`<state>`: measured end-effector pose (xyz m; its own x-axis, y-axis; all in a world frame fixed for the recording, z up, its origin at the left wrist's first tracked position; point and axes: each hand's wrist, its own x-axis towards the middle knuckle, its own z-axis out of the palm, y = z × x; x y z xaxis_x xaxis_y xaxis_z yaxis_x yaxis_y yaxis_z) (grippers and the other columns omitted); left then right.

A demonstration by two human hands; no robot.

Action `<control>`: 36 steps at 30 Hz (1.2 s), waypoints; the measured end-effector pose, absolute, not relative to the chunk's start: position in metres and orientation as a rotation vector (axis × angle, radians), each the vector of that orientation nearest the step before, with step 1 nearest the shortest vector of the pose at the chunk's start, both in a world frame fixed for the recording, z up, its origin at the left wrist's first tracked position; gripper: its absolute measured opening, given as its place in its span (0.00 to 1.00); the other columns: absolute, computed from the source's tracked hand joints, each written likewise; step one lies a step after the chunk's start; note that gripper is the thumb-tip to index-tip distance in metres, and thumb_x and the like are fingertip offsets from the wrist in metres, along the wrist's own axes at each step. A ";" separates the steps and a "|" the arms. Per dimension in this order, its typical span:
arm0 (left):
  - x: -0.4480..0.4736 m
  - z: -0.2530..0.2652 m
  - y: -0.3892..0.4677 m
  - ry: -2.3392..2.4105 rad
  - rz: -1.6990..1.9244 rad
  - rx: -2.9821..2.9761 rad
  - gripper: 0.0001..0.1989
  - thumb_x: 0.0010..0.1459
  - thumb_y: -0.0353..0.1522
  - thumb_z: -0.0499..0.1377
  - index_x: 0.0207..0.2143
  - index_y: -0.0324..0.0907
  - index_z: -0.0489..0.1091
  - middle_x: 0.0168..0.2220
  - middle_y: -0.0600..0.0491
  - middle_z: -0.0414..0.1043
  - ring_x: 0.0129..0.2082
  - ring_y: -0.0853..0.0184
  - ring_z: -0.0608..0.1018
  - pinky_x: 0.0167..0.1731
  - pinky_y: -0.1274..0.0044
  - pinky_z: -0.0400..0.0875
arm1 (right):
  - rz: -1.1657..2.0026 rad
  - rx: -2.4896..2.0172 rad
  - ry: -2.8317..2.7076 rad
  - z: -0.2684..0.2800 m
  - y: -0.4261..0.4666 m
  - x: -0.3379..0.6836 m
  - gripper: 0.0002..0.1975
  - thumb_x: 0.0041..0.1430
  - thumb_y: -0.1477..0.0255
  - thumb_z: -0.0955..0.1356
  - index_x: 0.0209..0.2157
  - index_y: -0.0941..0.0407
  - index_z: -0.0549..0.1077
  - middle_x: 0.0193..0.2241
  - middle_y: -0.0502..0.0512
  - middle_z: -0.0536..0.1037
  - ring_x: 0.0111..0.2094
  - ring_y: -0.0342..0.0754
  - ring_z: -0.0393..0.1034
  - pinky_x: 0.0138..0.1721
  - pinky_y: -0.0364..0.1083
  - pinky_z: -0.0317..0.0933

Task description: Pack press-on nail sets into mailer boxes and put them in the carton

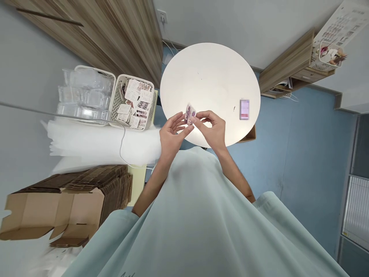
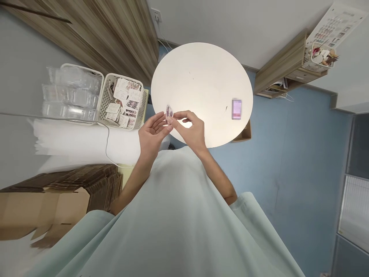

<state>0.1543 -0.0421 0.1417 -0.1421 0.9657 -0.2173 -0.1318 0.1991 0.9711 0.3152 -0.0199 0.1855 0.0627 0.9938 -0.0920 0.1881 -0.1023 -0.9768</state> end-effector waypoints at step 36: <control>0.139 0.164 -0.015 1.496 0.929 0.881 0.38 0.63 0.69 0.63 0.34 0.43 0.83 0.35 0.44 0.87 0.33 0.58 0.87 0.33 0.70 0.79 | 1.296 -1.217 -1.377 0.166 -0.010 0.356 0.24 0.63 0.42 0.79 0.39 0.49 0.86 0.39 0.52 0.83 0.34 0.47 0.82 0.39 0.50 0.83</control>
